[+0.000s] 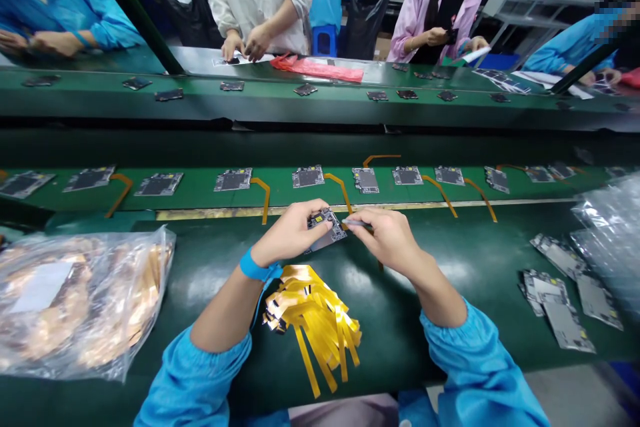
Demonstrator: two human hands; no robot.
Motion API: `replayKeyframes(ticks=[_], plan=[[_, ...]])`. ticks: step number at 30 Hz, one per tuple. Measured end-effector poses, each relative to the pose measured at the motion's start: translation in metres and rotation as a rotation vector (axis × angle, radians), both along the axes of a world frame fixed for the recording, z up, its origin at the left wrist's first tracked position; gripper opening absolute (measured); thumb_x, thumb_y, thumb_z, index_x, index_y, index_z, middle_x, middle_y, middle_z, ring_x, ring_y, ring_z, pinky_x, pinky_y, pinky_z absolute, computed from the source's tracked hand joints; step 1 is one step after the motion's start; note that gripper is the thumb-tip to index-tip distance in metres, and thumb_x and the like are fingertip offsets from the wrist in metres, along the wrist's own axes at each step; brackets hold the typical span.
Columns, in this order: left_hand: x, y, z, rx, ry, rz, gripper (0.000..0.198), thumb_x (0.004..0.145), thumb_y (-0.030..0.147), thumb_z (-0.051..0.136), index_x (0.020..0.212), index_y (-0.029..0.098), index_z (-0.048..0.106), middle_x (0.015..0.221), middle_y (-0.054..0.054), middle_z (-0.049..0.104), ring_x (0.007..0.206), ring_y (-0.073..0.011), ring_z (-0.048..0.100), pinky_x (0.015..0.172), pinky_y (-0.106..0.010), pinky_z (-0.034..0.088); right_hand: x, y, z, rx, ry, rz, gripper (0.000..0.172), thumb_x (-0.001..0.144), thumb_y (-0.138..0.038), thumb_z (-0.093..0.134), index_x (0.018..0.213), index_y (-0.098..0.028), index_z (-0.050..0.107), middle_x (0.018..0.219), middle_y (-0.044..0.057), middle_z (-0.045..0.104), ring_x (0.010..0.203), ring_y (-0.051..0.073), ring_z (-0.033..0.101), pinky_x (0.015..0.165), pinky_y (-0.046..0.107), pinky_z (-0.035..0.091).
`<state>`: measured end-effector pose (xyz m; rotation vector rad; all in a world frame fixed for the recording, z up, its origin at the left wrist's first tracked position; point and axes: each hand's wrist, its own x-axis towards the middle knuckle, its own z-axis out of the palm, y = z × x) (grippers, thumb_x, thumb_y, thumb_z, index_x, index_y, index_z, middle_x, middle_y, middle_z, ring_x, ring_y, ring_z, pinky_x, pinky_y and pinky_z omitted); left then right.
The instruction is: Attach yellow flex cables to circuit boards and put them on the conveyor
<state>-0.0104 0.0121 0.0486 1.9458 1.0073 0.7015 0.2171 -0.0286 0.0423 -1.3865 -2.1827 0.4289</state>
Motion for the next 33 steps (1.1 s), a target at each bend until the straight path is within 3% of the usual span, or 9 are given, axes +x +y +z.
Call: replayKeyframes(ticks=[10,18,33], plan=[[0.0,0.0,-0.007,0.005,0.071,-0.007,0.012,0.085,0.031,0.063,0.083,0.02,0.065,0.078,0.001,0.066,0.071,-0.0167,0.057,0.066,-0.027,0.042,-0.005,0.001,-0.002,-0.063,-0.051,-0.011,0.015,0.099,-0.025,0.063,0.096,-0.025,0.078,0.094,0.001,0.079,0.083,0.02,0.072,0.069,0.028,0.044],[0.005,0.0,-0.007,-0.083,0.081,0.068,0.025,0.076,0.038,0.073,0.072,0.02,0.057,0.067,0.004,0.057,0.066,-0.014,0.051,0.061,-0.025,0.036,-0.009,-0.002,0.003,-0.09,-0.085,-0.023,0.017,0.099,-0.024,0.061,0.098,-0.025,0.079,0.095,0.001,0.08,0.084,0.019,0.072,0.07,0.027,0.041],[0.009,-0.002,-0.014,0.069,0.221,0.225,0.037,0.07,0.036,0.074,0.063,0.022,0.041,0.057,0.007,0.045,0.057,-0.0112,0.04,0.055,-0.026,0.023,-0.013,-0.004,0.004,-0.121,-0.1,-0.038,0.02,0.1,-0.025,0.059,0.101,-0.025,0.079,0.099,0.001,0.08,0.089,0.019,0.072,0.071,0.027,0.041]])
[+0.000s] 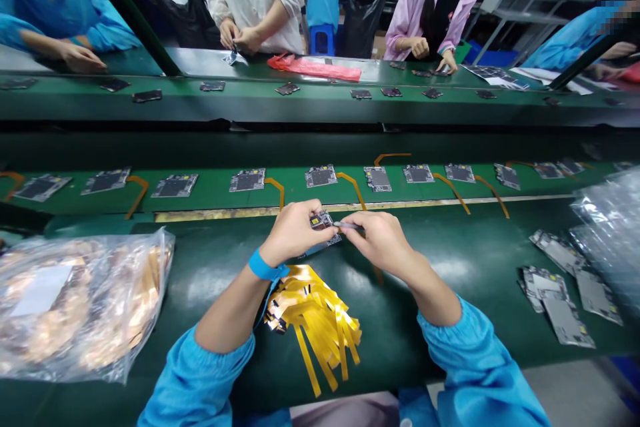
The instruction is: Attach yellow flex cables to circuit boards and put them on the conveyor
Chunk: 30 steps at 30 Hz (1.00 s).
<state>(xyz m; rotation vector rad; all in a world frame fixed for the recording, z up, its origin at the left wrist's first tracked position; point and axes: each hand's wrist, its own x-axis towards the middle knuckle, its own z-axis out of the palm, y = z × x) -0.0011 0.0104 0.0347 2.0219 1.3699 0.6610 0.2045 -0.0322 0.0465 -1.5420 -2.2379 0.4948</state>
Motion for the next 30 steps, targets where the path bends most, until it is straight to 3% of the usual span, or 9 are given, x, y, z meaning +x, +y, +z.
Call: replayKeyframes(ticks=[6,13,15,18,24,27,30], plan=[[0.001,0.002,-0.003,-0.016,0.02,0.005,0.036,0.07,0.037,0.075,0.063,0.022,0.043,0.057,0.006,0.047,0.057,-0.0116,0.04,0.055,-0.026,0.024,0.0,0.0,0.0,-0.008,0.009,0.004,0.019,0.101,-0.029,0.06,0.102,-0.027,0.079,0.102,-0.001,0.08,0.093,0.02,0.073,0.073,0.027,0.043],[-0.01,0.012,-0.005,-0.219,-0.226,-0.224,0.022,0.082,0.041,0.066,0.08,0.019,0.061,0.072,0.001,0.062,0.068,-0.0147,0.055,0.061,-0.025,0.041,0.01,0.006,-0.005,0.078,-0.063,-0.089,0.018,0.1,-0.032,0.063,0.112,-0.028,0.077,0.108,0.001,0.079,0.095,0.023,0.074,0.074,0.029,0.047],[-0.017,0.018,-0.006,-0.295,-0.31,-0.228,0.023,0.081,0.041,0.067,0.085,0.018,0.064,0.076,-0.001,0.067,0.069,-0.0156,0.06,0.062,-0.025,0.045,0.013,0.007,-0.007,0.151,-0.049,-0.132,0.021,0.1,-0.032,0.062,0.116,-0.025,0.075,0.112,0.003,0.078,0.095,0.022,0.073,0.072,0.029,0.048],[-0.031,0.031,-0.014,-0.333,-0.445,-0.074,0.033,0.077,0.046,0.074,0.092,0.017,0.068,0.08,-0.005,0.073,0.068,-0.0172,0.063,0.062,-0.026,0.048,0.018,0.007,-0.006,0.242,0.017,-0.176,0.024,0.101,-0.034,0.059,0.118,-0.023,0.073,0.117,0.006,0.075,0.094,0.021,0.072,0.071,0.028,0.049],[-0.061,0.06,-0.045,-0.245,-0.713,0.392,0.048,0.059,0.05,0.086,0.089,0.015,0.072,0.08,-0.006,0.075,0.07,-0.0192,0.067,0.063,-0.027,0.051,0.023,0.005,0.002,0.281,0.067,-0.184,0.022,0.101,-0.036,0.059,0.111,-0.024,0.074,0.11,0.004,0.075,0.084,0.018,0.071,0.068,0.027,0.048],[-0.068,0.075,-0.054,-0.27,-0.812,0.482,0.05,0.055,0.045,0.086,0.092,0.015,0.074,0.081,-0.005,0.076,0.068,-0.0184,0.068,0.061,-0.026,0.053,0.023,0.003,0.006,0.28,0.077,-0.171,0.023,0.102,-0.036,0.057,0.11,-0.024,0.075,0.106,0.004,0.076,0.086,0.019,0.072,0.068,0.026,0.047],[-0.067,0.095,-0.053,-0.258,-0.834,0.517,0.046,0.056,0.042,0.084,0.091,0.014,0.073,0.078,-0.004,0.075,0.065,-0.0178,0.068,0.057,-0.024,0.051,0.022,0.001,0.01,0.276,0.081,-0.15,0.024,0.102,-0.037,0.057,0.111,-0.024,0.075,0.105,0.004,0.076,0.087,0.019,0.072,0.068,0.026,0.047]])
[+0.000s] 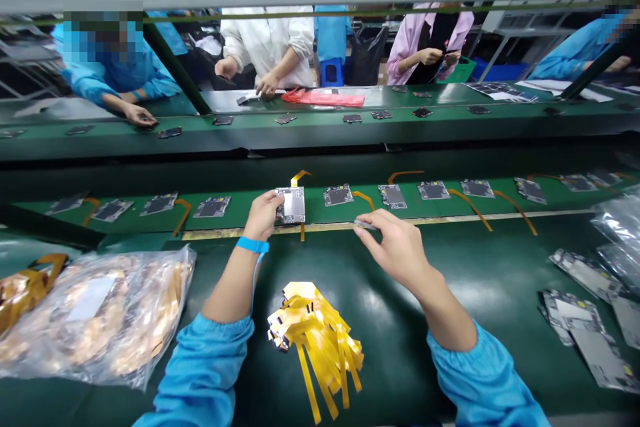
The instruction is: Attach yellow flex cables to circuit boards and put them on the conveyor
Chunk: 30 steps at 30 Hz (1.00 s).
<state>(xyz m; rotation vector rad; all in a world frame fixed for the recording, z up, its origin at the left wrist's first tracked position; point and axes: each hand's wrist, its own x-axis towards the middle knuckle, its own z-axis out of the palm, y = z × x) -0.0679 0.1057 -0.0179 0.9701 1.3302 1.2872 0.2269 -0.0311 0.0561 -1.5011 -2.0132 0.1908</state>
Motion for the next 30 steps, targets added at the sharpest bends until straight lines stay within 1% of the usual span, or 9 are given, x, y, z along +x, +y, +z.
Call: replayKeyframes(ticks=[3,6,8,10,13,15,18,24,30], plan=[[0.01,0.025,0.01,-0.016,0.064,-0.021,0.041,0.065,0.041,0.08,0.094,0.014,0.072,0.076,-0.004,0.074,0.064,-0.0176,0.068,0.055,-0.024,0.051,-0.001,-0.002,0.002,-0.014,0.002,0.01,0.025,0.103,-0.038,0.056,0.11,-0.024,0.075,0.106,0.004,0.076,0.088,0.019,0.072,0.068,0.026,0.047],[0.022,0.047,0.02,-0.048,0.178,-0.041,0.042,0.075,0.037,0.076,0.106,0.011,0.07,0.079,-0.007,0.073,0.07,-0.0193,0.071,0.06,-0.027,0.056,-0.002,-0.004,0.002,-0.029,-0.003,0.01,0.026,0.103,-0.039,0.055,0.111,-0.025,0.076,0.107,0.005,0.076,0.09,0.019,0.072,0.068,0.026,0.047],[0.028,0.055,0.023,-0.063,0.237,-0.039,0.05,0.077,0.031,0.077,0.12,0.008,0.066,0.088,-0.011,0.075,0.081,-0.0222,0.074,0.07,-0.031,0.059,-0.002,-0.004,0.003,-0.029,-0.005,0.009,0.028,0.103,-0.04,0.054,0.112,-0.025,0.076,0.108,0.005,0.077,0.091,0.02,0.072,0.068,0.026,0.047],[0.029,0.057,0.022,-0.065,0.268,-0.03,0.063,0.076,0.023,0.078,0.134,0.007,0.059,0.105,-0.018,0.076,0.101,-0.0261,0.074,0.083,-0.035,0.06,-0.001,-0.005,0.003,-0.022,-0.003,0.007,0.028,0.103,-0.04,0.054,0.112,-0.025,0.076,0.108,0.005,0.077,0.091,0.02,0.073,0.068,0.026,0.047],[0.019,0.048,0.017,-0.053,0.32,-0.01,0.068,0.077,0.02,0.077,0.14,0.01,0.055,0.132,-0.023,0.068,0.125,-0.0296,0.065,0.098,-0.038,0.056,0.001,-0.005,0.005,-0.018,-0.005,0.014,0.025,0.103,-0.038,0.056,0.113,-0.025,0.075,0.107,0.005,0.077,0.089,0.02,0.073,0.067,0.026,0.046],[0.006,0.037,0.014,-0.029,0.344,-0.005,0.057,0.08,0.025,0.075,0.134,0.012,0.06,0.137,-0.022,0.066,0.123,-0.0297,0.066,0.095,-0.038,0.058,0.001,-0.006,0.007,-0.031,-0.014,0.027,0.024,0.103,-0.037,0.057,0.113,-0.026,0.075,0.107,0.004,0.077,0.09,0.02,0.073,0.067,0.026,0.045],[-0.016,0.015,0.008,0.023,0.34,-0.004,0.042,0.08,0.034,0.073,0.116,0.012,0.067,0.124,-0.018,0.072,0.104,-0.0252,0.073,0.082,-0.034,0.061,0.0,-0.006,0.008,-0.096,-0.06,0.06,0.021,0.103,-0.035,0.057,0.111,-0.026,0.075,0.107,0.003,0.077,0.091,0.021,0.073,0.068,0.027,0.044],[-0.038,-0.027,0.0,0.072,0.341,-0.043,0.048,0.072,0.05,0.077,0.103,0.014,0.069,0.104,-0.014,0.078,0.081,-0.0203,0.074,0.066,-0.028,0.057,-0.01,-0.006,0.005,-0.239,-0.214,0.191,0.02,0.103,-0.031,0.057,0.108,-0.024,0.075,0.109,0.004,0.078,0.094,0.023,0.074,0.07,0.029,0.045],[-0.05,-0.04,-0.011,0.037,0.563,-0.2,0.042,0.072,0.05,0.074,0.096,0.015,0.072,0.087,-0.011,0.077,0.073,-0.0229,0.073,0.068,-0.033,0.057,-0.014,-0.008,-0.001,-0.299,-0.314,0.247,0.022,0.104,-0.032,0.056,0.113,-0.024,0.074,0.112,0.005,0.078,0.097,0.025,0.074,0.073,0.03,0.049]])
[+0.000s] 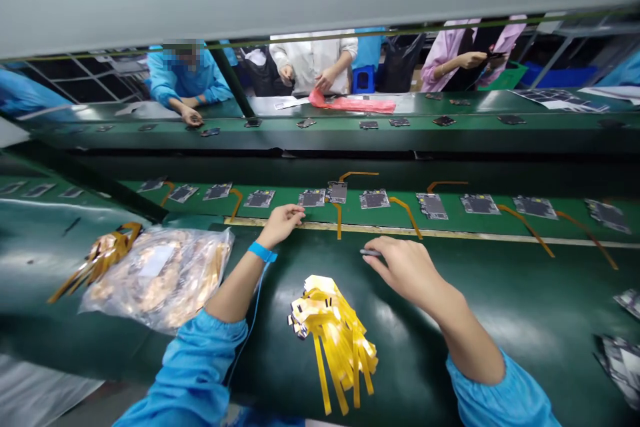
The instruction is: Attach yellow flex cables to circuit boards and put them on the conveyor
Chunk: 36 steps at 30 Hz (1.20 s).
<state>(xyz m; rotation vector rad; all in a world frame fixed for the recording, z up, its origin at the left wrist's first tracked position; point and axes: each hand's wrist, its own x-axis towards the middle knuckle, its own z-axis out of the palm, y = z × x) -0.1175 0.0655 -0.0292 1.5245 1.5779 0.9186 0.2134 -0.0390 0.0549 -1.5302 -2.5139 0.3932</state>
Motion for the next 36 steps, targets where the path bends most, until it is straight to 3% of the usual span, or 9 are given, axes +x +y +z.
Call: replayKeyframes(ticks=[3,5,9,12,14,18,25,31,36], plan=[[-0.016,0.006,0.001,0.006,0.274,-0.104,0.034,0.077,0.04,0.065,0.1,0.016,0.075,0.087,-0.01,0.078,0.082,-0.0264,0.074,0.08,-0.037,0.058,0.001,0.001,-0.005,-0.009,-0.057,0.016,0.023,0.104,-0.034,0.056,0.116,-0.024,0.073,0.114,0.006,0.077,0.097,0.027,0.074,0.073,0.032,0.05],[-0.031,0.016,0.007,0.012,0.491,-0.147,0.037,0.078,0.029,0.061,0.109,0.018,0.076,0.104,-0.011,0.079,0.097,-0.0282,0.073,0.092,-0.038,0.056,0.002,0.003,-0.008,-0.015,-0.086,0.024,0.025,0.104,-0.035,0.055,0.119,-0.025,0.072,0.114,0.007,0.077,0.096,0.027,0.074,0.072,0.032,0.05],[-0.058,0.042,0.023,-0.028,0.973,-0.157,0.061,0.073,0.017,0.063,0.134,0.023,0.068,0.146,-0.011,0.062,0.137,-0.0334,0.055,0.115,-0.042,0.044,0.0,0.002,-0.007,-0.051,-0.106,0.039,0.024,0.104,-0.034,0.056,0.118,-0.025,0.073,0.113,0.008,0.077,0.096,0.026,0.074,0.073,0.031,0.05],[-0.073,0.06,0.028,-0.146,1.107,-0.189,0.085,0.067,0.017,0.071,0.151,0.021,0.053,0.164,-0.017,0.039,0.148,-0.0427,0.038,0.114,-0.054,0.043,-0.01,-0.001,-0.007,-0.109,-0.074,0.098,0.022,0.103,-0.031,0.057,0.115,-0.024,0.074,0.112,0.006,0.077,0.099,0.026,0.074,0.075,0.031,0.049],[-0.079,0.069,0.027,-0.259,1.188,-0.227,0.097,0.065,0.02,0.075,0.157,0.022,0.043,0.166,-0.021,0.034,0.149,-0.0446,0.035,0.111,-0.055,0.043,-0.019,-0.005,-0.011,-0.152,-0.028,0.175,0.021,0.103,-0.028,0.057,0.112,-0.025,0.075,0.111,0.004,0.077,0.1,0.024,0.073,0.077,0.03,0.048],[-0.085,0.078,0.025,-0.306,1.227,-0.25,0.096,0.066,0.025,0.076,0.155,0.024,0.043,0.154,-0.021,0.047,0.14,-0.0414,0.045,0.108,-0.05,0.045,-0.039,-0.012,-0.025,-0.233,-0.008,0.29,0.018,0.1,-0.027,0.061,0.108,-0.026,0.077,0.11,0.004,0.077,0.098,0.023,0.073,0.075,0.028,0.046],[-0.08,0.08,0.031,-0.255,1.272,-0.256,0.08,0.065,0.029,0.077,0.142,0.017,0.055,0.138,-0.022,0.056,0.128,-0.0398,0.054,0.102,-0.046,0.048,-0.061,-0.02,-0.039,-0.312,-0.159,0.302,0.024,0.09,-0.036,0.077,0.107,-0.019,0.076,0.111,0.01,0.076,0.095,0.026,0.074,0.073,0.028,0.046],[-0.077,0.078,0.037,-0.206,1.263,-0.21,0.078,0.066,0.029,0.08,0.137,0.011,0.054,0.138,-0.026,0.058,0.129,-0.0419,0.055,0.109,-0.051,0.039,-0.058,-0.017,-0.048,-0.333,-0.092,0.297,0.009,0.089,-0.028,0.074,0.094,-0.022,0.076,0.1,0.005,0.079,0.094,0.024,0.075,0.067,0.026,0.04],[-0.088,0.068,0.041,-0.086,1.137,-0.141,0.052,0.076,0.032,0.07,0.126,0.017,0.062,0.133,-0.019,0.066,0.123,-0.0382,0.062,0.101,-0.042,0.044,-0.056,-0.014,-0.049,-0.313,-0.023,0.282,0.007,0.091,-0.027,0.072,0.093,-0.025,0.078,0.095,0.002,0.08,0.093,0.023,0.075,0.066,0.026,0.038]])
